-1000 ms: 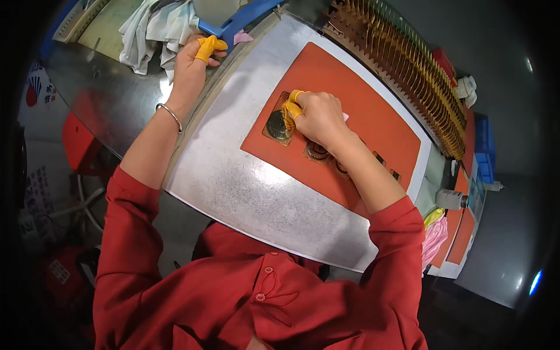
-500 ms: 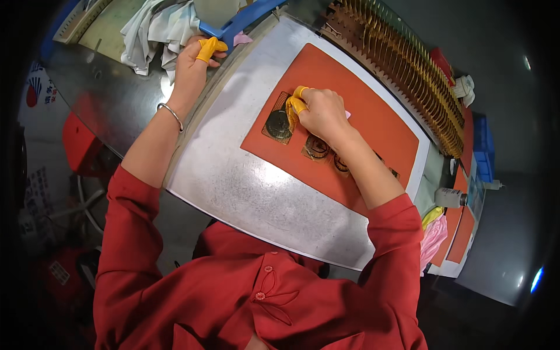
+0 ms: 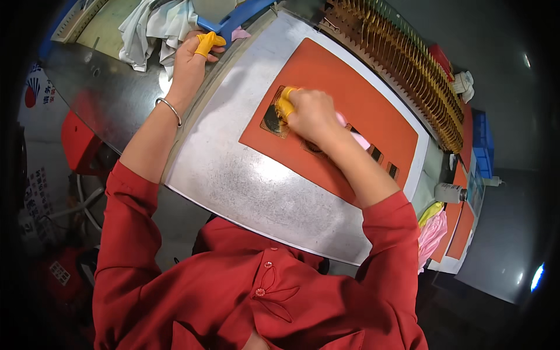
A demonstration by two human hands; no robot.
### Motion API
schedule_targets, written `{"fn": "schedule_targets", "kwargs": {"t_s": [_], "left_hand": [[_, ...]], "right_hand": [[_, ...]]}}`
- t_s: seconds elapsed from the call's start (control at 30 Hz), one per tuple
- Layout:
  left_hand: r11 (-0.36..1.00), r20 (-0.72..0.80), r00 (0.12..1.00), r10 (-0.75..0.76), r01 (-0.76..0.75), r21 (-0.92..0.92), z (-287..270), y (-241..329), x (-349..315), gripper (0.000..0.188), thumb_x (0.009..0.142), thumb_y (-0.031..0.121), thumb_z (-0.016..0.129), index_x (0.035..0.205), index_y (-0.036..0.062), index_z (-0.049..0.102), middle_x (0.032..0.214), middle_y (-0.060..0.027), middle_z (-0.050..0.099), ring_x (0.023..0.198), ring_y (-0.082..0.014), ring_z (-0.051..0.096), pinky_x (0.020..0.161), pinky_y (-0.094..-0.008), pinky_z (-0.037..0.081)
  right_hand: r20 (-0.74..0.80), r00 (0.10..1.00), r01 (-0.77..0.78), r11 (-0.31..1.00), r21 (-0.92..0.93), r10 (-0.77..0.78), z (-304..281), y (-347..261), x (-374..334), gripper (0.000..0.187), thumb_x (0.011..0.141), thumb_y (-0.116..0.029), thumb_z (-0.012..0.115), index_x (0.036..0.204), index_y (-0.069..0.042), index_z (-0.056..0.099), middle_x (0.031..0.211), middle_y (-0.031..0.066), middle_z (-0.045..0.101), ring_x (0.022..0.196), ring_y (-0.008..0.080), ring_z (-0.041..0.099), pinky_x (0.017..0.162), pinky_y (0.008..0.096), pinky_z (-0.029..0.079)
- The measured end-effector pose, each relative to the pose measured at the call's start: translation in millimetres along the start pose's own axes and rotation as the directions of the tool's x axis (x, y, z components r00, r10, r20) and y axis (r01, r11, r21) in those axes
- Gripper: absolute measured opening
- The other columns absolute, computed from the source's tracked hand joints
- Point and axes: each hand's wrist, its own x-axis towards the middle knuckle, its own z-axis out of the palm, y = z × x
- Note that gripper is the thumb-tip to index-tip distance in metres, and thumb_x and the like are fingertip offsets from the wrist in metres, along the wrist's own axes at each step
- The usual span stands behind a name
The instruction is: The person wipes the surface of four dark, bottle-shaped decorative items arranged on a red mat using a yellow cloth. They repeatedly rub each item individually, occasionally reaching for a spray bottle to apply liquid to the cloth before continuing the wiping process.
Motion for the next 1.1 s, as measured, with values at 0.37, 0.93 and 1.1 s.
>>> {"fn": "schedule_targets", "kwargs": {"t_s": [0.37,0.93,1.1], "left_hand": [[0.999,0.025,1.0,-0.01,0.011,-0.038,0,-3,1,0.024,0.091,0.011,0.041,0.098,-0.0019,0.061,0.097,-0.007,0.062,0.083,-0.0135,0.061,0.069,-0.0228,0.048],[0.997,0.044,0.999,-0.002,0.005,-0.072,-7,-28,9,0.029,0.087,0.002,0.037,0.104,-0.0038,0.058,0.1,-0.0079,0.061,0.088,-0.0139,0.061,0.071,-0.0221,0.048],[0.997,0.039,0.999,-0.038,0.04,-0.073,-8,-24,8,0.028,0.087,0.003,0.037,0.103,-0.0035,0.059,0.1,-0.008,0.061,0.087,-0.0139,0.061,0.071,-0.0223,0.049]], "right_hand": [[0.082,0.989,-0.122,0.992,0.033,0.119,-5,26,27,0.016,0.079,-0.017,0.056,0.089,-0.008,0.065,0.072,0.0161,0.063,0.069,0.0333,0.061,0.064,0.0415,0.047],[0.128,0.99,-0.074,0.993,0.094,0.061,-12,26,-8,0.012,0.08,-0.012,0.06,0.089,-0.006,0.064,0.073,0.0153,0.062,0.065,0.029,0.061,0.059,0.0357,0.047],[0.086,0.985,0.148,0.988,0.042,-0.151,-2,26,-25,0.013,0.078,-0.012,0.059,0.088,-0.005,0.065,0.073,0.0157,0.062,0.065,0.0314,0.06,0.06,0.0378,0.048]]}}
